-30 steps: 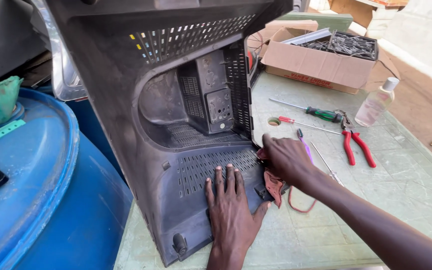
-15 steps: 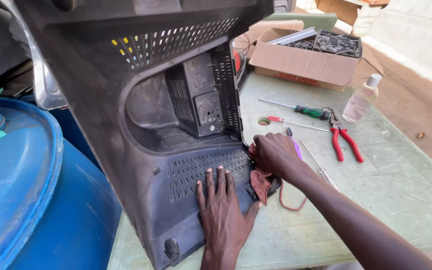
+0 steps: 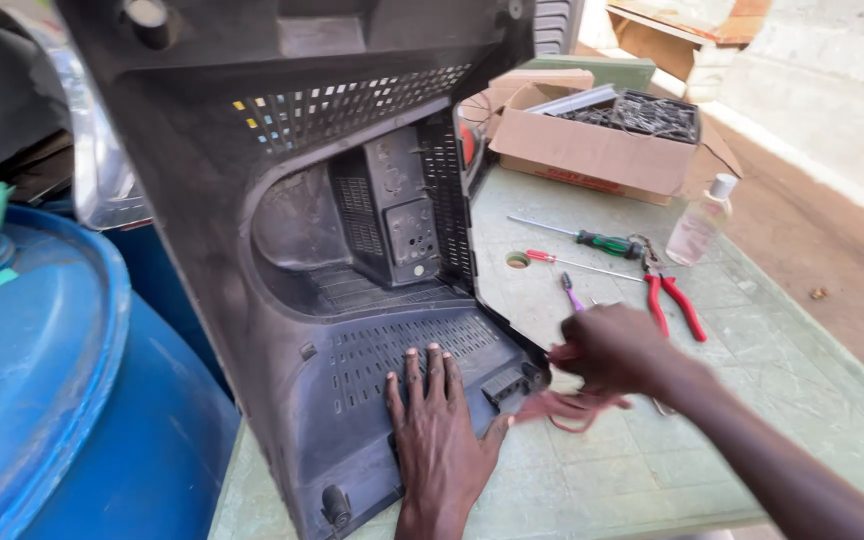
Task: Cleaning the back casing of a television using a cleaning solution, a cloth, and a toothbrush.
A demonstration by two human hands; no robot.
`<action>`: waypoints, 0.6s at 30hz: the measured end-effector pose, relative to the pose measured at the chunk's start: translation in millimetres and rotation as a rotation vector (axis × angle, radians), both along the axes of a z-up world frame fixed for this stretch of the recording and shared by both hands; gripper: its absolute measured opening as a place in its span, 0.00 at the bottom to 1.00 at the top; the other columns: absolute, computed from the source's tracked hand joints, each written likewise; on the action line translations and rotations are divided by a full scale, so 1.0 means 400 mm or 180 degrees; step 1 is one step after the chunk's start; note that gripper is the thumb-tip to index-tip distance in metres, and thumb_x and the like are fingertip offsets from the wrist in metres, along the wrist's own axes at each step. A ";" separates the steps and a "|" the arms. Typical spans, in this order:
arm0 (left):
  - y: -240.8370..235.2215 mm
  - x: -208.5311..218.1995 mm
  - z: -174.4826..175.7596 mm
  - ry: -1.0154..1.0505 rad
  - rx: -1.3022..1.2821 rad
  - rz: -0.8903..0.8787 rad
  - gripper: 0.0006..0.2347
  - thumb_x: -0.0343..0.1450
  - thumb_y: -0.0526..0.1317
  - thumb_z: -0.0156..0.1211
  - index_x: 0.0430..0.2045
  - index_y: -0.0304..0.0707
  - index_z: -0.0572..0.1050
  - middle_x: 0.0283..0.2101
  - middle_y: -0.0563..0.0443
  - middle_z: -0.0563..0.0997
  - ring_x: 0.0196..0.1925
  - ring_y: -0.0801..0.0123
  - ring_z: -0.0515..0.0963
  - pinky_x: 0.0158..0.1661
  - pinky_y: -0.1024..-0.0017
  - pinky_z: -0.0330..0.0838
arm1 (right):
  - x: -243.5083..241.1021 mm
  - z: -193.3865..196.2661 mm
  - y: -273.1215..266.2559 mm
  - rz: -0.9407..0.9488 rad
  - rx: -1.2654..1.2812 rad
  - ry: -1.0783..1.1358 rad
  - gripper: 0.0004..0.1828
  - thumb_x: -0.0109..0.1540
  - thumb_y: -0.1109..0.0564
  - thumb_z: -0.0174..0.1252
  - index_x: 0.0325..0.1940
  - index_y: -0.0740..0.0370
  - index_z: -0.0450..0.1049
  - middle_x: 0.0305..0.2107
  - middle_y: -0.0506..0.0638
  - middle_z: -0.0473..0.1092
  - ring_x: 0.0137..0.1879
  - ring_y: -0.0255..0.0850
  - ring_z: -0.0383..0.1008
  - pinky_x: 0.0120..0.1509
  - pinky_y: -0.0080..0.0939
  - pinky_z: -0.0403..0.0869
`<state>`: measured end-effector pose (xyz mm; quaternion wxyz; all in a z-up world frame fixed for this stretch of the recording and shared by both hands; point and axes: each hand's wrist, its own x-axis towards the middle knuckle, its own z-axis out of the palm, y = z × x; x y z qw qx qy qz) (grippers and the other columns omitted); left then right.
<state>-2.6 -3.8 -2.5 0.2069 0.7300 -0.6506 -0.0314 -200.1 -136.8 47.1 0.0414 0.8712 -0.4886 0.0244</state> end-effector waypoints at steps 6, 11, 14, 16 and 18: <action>0.007 0.003 -0.004 -0.0067 0.0145 -0.0168 0.45 0.65 0.63 0.62 0.68 0.24 0.54 0.75 0.33 0.51 0.79 0.42 0.40 0.69 0.46 0.27 | 0.017 0.016 -0.111 0.0005 -0.0103 -0.1619 0.15 0.54 0.48 0.65 0.39 0.59 0.79 0.31 0.55 0.80 0.38 0.50 0.83 0.45 0.50 0.78; -0.003 -0.005 0.021 -0.0034 0.0289 -0.0008 0.45 0.63 0.62 0.63 0.69 0.28 0.54 0.76 0.35 0.51 0.78 0.45 0.42 0.69 0.47 0.29 | 0.062 -0.149 -0.104 0.0016 0.1486 -0.2694 0.07 0.59 0.58 0.57 0.38 0.63 0.76 0.25 0.59 0.75 0.30 0.51 0.80 0.35 0.53 0.77; 0.009 -0.004 -0.013 -0.0030 -0.0274 -0.0137 0.44 0.63 0.61 0.63 0.67 0.25 0.58 0.74 0.35 0.56 0.78 0.43 0.47 0.69 0.46 0.34 | 0.033 -0.033 -0.019 -0.0210 0.1249 -0.1984 0.06 0.59 0.57 0.58 0.35 0.63 0.76 0.22 0.55 0.78 0.27 0.43 0.84 0.34 0.46 0.80; 0.007 -0.001 -0.010 -0.0054 -0.0224 -0.0159 0.44 0.63 0.62 0.63 0.67 0.25 0.58 0.74 0.35 0.56 0.78 0.44 0.47 0.69 0.46 0.33 | 0.036 -0.107 -0.087 0.0056 0.0666 -0.1783 0.05 0.58 0.57 0.62 0.34 0.62 0.77 0.23 0.57 0.77 0.29 0.47 0.81 0.35 0.48 0.77; 0.000 -0.004 -0.001 -0.0091 -0.0219 -0.0179 0.44 0.64 0.62 0.62 0.67 0.26 0.58 0.74 0.35 0.56 0.78 0.44 0.46 0.69 0.46 0.33 | 0.043 -0.120 -0.109 0.0331 0.0048 -0.1561 0.05 0.57 0.57 0.65 0.33 0.61 0.78 0.24 0.59 0.76 0.30 0.50 0.77 0.35 0.49 0.74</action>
